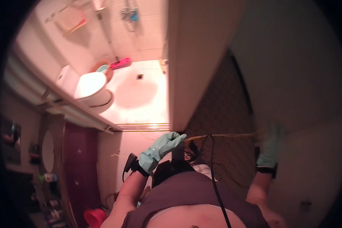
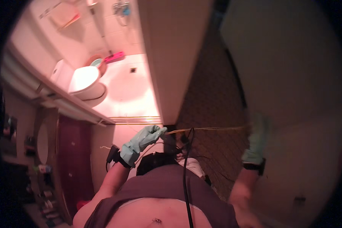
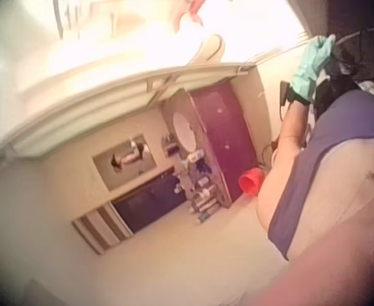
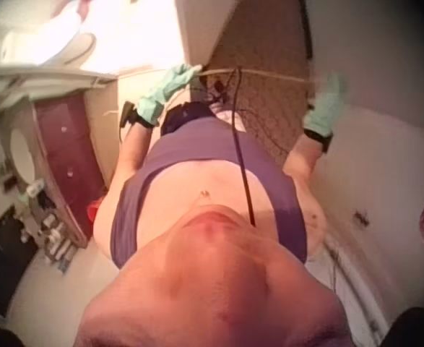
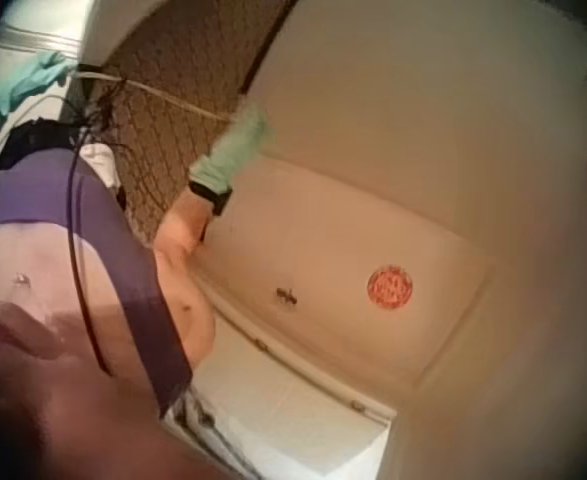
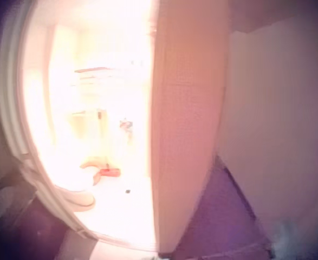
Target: Cleaning the toilet and bathroom walls with spray and a cloth.
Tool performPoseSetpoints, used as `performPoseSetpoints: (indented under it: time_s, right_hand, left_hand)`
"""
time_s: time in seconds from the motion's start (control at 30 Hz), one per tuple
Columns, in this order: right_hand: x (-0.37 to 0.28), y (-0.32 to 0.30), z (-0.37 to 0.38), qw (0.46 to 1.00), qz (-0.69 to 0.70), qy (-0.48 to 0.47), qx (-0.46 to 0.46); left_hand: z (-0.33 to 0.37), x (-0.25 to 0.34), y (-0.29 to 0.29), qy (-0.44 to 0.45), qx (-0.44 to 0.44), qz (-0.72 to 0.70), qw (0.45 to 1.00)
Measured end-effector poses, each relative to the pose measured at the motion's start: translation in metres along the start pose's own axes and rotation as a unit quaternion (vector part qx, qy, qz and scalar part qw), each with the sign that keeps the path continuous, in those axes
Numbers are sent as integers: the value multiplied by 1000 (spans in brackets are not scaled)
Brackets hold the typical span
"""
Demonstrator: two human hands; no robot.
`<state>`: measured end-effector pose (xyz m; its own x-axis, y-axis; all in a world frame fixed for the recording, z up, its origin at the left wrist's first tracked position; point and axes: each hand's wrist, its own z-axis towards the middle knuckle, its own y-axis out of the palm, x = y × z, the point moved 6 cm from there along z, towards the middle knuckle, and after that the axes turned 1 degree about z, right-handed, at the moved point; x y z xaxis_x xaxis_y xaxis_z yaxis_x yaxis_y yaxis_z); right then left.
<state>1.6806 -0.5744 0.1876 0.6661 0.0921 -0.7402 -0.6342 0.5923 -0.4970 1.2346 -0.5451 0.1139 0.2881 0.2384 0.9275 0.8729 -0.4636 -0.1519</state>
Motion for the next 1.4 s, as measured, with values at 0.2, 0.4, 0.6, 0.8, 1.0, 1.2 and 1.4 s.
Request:
performPoseSetpoints:
  time_s: [0.2, 0.4, 0.6, 0.8, 1.0, 1.2, 1.4]
  right_hand:
    - [17, 44, 60, 791, 474, 144, -359]
    - [166, -77, 196, 811, 329, 188, -446]
    - [334, -298, 376, 796, 554, 143, -196]
    - [502, -433, 486, 833, 524, 130, -122]
    - [715, -363, 512, 898, 339, 179, -214]
    - [787, -178, 649, 845, 381, 51, -372]
    - [874, -98, 886, 853, 402, 174, -283]
  left_hand:
    - [163, 151, 213, 100, -92, -107, 985]
    - [317, 292, 357, 78, -152, -448, 878]
    - [433, 378, 507, 108, 31, -498, 860]
    - [562, 371, 727, 34, 101, -426, 898]
    - [748, 346, 879, 23, -131, -224, 965]
    - [950, 409, 861, 54, -292, -292, 909]
    - [1180, 440, 703, 76, -21, -391, 917]
